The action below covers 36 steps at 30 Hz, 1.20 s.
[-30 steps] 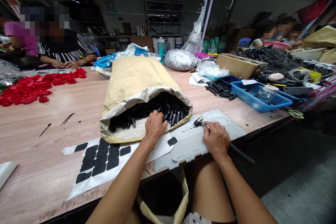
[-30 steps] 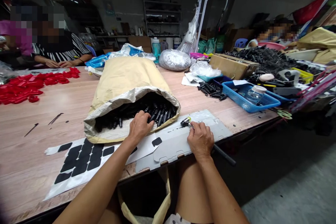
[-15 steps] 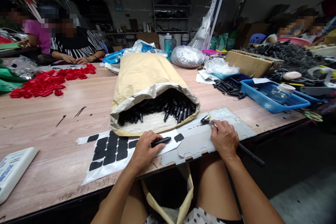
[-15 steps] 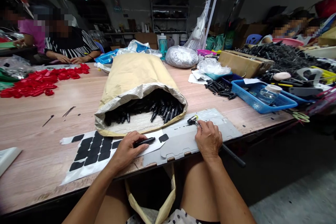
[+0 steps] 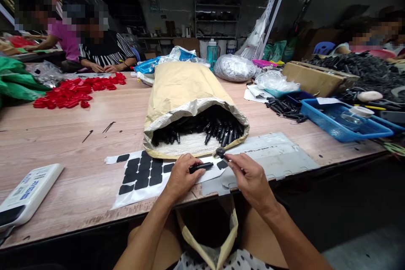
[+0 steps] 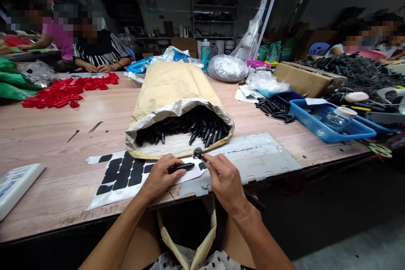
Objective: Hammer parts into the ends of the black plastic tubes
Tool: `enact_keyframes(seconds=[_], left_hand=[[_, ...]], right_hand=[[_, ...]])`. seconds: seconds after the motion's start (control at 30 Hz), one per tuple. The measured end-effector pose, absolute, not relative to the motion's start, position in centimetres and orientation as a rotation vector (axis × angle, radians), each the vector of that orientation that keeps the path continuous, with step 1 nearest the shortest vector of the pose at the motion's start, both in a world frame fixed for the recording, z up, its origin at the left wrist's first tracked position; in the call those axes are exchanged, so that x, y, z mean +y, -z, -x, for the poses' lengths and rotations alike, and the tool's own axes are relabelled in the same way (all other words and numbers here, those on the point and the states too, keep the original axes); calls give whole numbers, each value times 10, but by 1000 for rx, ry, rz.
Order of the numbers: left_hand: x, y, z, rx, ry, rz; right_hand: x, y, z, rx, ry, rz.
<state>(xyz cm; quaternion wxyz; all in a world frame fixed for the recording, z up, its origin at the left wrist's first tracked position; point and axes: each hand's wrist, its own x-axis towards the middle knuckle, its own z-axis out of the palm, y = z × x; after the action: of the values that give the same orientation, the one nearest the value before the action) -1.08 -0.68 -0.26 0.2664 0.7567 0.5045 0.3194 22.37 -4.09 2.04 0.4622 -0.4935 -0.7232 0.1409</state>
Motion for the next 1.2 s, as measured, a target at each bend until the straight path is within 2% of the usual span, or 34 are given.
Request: enact_keyframes(seconds=[0.17, 0.37, 0.83, 1.2], left_hand=[[-6, 4, 11, 1357, -865, -2035], [-6, 3, 10, 1379, -873, -2029], [-6, 3, 11, 1389, -857, -2036], [-4, 2, 10, 1401, -783, -2077]], right_hand=[[-47, -16, -199, -1847, -332, 1116], [-44, -4, -194, -1983, -287, 1218], [-41, 0, -220, -1817, -266, 1328], [-18, 23, -316, -1648, 270, 1924]])
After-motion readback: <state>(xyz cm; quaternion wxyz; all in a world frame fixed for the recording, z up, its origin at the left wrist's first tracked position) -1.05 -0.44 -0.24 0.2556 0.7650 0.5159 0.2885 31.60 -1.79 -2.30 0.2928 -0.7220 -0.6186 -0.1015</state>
